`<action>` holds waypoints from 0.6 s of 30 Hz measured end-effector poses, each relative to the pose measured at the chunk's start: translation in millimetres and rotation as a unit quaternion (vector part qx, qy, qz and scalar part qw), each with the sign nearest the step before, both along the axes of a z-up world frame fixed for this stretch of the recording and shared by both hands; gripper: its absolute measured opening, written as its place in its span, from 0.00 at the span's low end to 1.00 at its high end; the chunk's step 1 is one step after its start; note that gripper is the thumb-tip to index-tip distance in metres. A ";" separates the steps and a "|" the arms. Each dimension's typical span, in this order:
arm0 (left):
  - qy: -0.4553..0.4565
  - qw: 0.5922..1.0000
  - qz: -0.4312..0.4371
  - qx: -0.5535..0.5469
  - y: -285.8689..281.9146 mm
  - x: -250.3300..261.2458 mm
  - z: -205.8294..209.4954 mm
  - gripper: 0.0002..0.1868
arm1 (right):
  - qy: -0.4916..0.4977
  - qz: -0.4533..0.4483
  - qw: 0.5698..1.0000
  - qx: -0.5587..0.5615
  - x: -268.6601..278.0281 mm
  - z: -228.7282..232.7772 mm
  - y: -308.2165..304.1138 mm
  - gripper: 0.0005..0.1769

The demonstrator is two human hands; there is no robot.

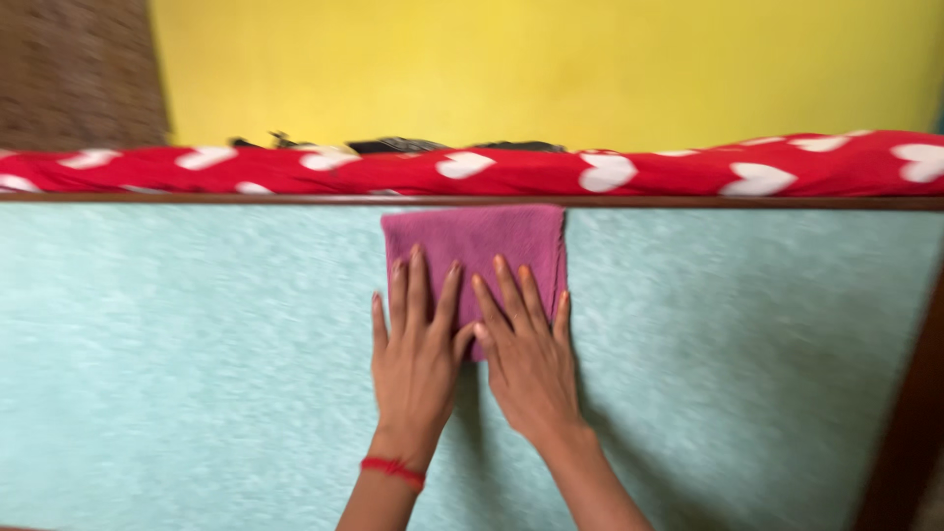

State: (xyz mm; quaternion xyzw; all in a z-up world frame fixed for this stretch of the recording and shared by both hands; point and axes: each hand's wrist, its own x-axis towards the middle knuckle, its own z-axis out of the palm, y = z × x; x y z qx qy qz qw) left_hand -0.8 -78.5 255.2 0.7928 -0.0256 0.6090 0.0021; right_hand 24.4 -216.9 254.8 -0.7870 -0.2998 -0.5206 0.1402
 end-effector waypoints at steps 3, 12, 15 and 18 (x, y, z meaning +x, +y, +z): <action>0.035 0.999 -0.003 -0.007 32.9 -13.2 -9.6 0.37 | -0.005 0.012 1.000 -0.005 -5.7 -0.9 23.2 0.31; 0.039 0.993 -0.105 -0.023 -32.5 17.5 -12.2 0.43 | -0.025 -0.091 0.993 -0.063 9.3 -2.2 -55.4 0.32; 0.026 0.989 -0.143 -0.007 -95.1 36.0 -9.5 0.43 | -0.034 -0.143 0.988 -0.052 15.1 -6.8 -122.2 0.32; 0.031 0.985 -0.169 0.017 -163.2 48.1 -12.6 0.42 | -0.029 -0.199 0.979 -0.037 16.8 -18.6 -190.7 0.31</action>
